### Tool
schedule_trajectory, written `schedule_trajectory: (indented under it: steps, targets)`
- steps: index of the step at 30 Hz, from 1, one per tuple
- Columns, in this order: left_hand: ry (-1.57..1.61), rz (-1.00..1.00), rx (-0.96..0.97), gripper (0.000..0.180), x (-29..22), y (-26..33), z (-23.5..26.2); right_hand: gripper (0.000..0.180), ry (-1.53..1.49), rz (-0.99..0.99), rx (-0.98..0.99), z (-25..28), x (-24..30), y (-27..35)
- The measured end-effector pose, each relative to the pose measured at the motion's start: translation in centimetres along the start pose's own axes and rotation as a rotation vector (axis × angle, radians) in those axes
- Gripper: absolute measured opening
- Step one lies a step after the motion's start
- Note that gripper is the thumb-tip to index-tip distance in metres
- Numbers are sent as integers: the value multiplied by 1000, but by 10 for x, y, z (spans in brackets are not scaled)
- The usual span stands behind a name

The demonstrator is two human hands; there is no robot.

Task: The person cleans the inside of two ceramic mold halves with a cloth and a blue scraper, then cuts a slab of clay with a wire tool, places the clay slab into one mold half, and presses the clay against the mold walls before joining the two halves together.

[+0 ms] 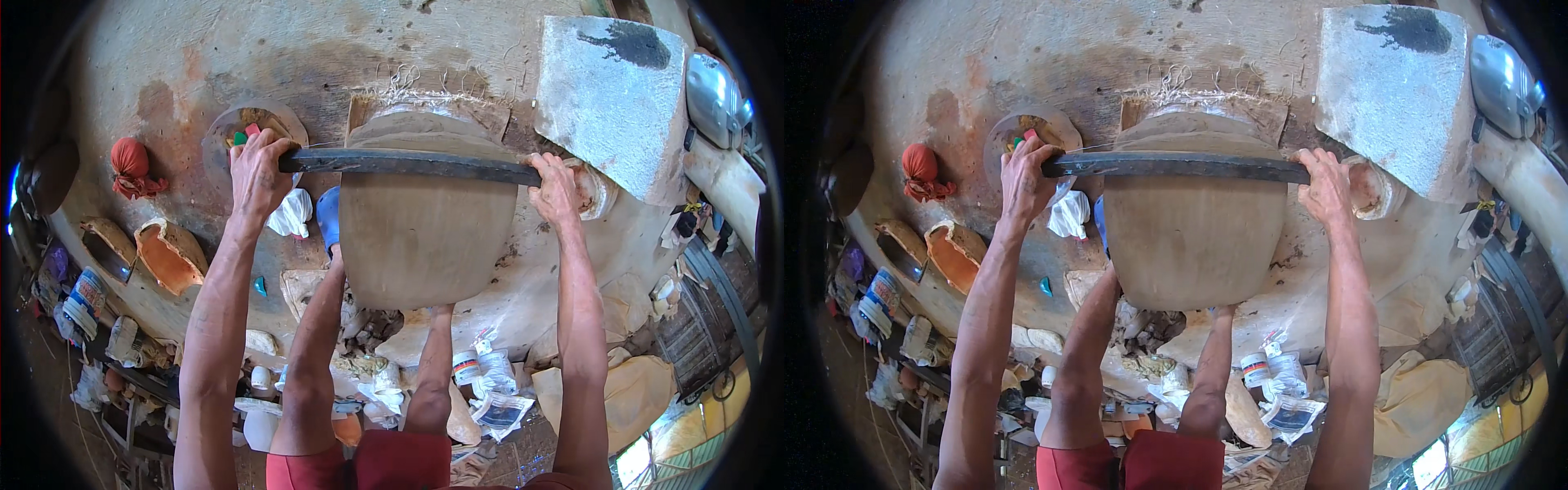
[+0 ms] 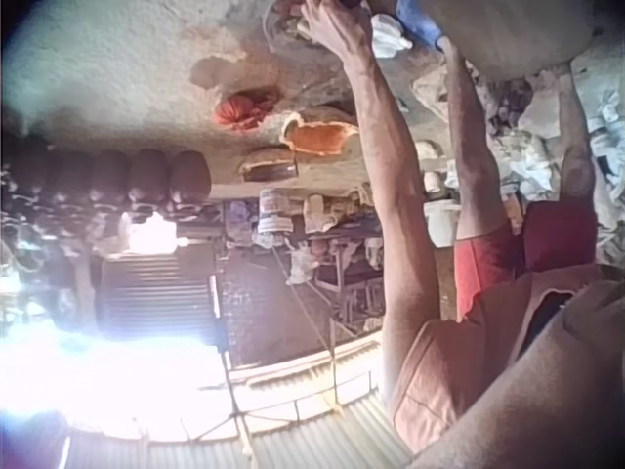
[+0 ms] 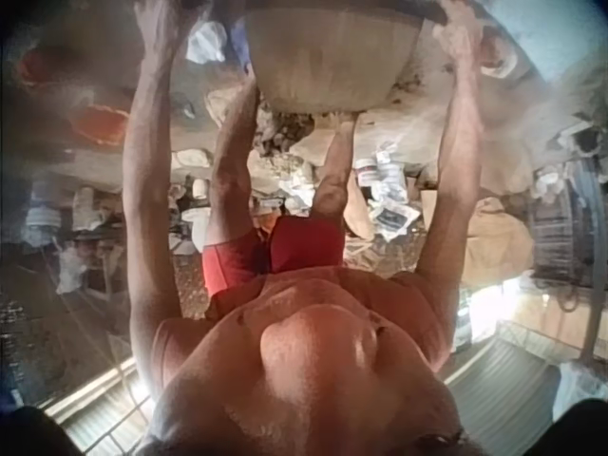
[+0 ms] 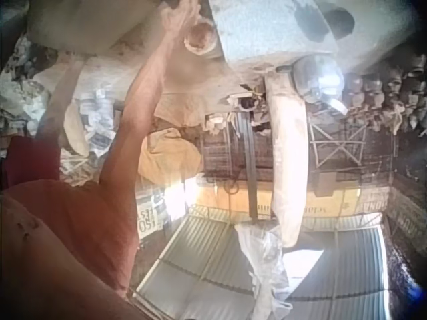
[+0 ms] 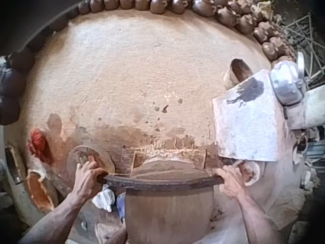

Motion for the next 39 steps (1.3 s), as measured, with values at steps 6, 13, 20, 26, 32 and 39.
schedule_trajectory:
  steps: [6,13,20,26,32,39]
  targets:
    - [-51,16,2,30,-4,5,-5,43,88,106,-104,-8,-7,8]
    - [-103,28,48,33,4,11,-14,37,183,112,-3,-21,-18,-8]
    - [-92,59,41,33,1,34,-20,34,151,113,-2,-33,-21,11]
    - [-108,13,80,32,-17,70,-31,36,76,127,-31,-56,-32,63]
    - [-94,18,116,30,-32,105,-39,37,70,57,22,-83,-39,115]
    - [-93,-19,152,28,-44,152,-49,37,-5,-90,109,-119,-22,191]
Point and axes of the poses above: each hand's wrist, its own y-axis away from the middle knuckle, its own z-axis out of the back of the hand, x = y × z, the point moved 3 cm from there along -y, towards the middle knuckle, and after that the axes turned 7 degrees about -x, right-handed, at the moved point
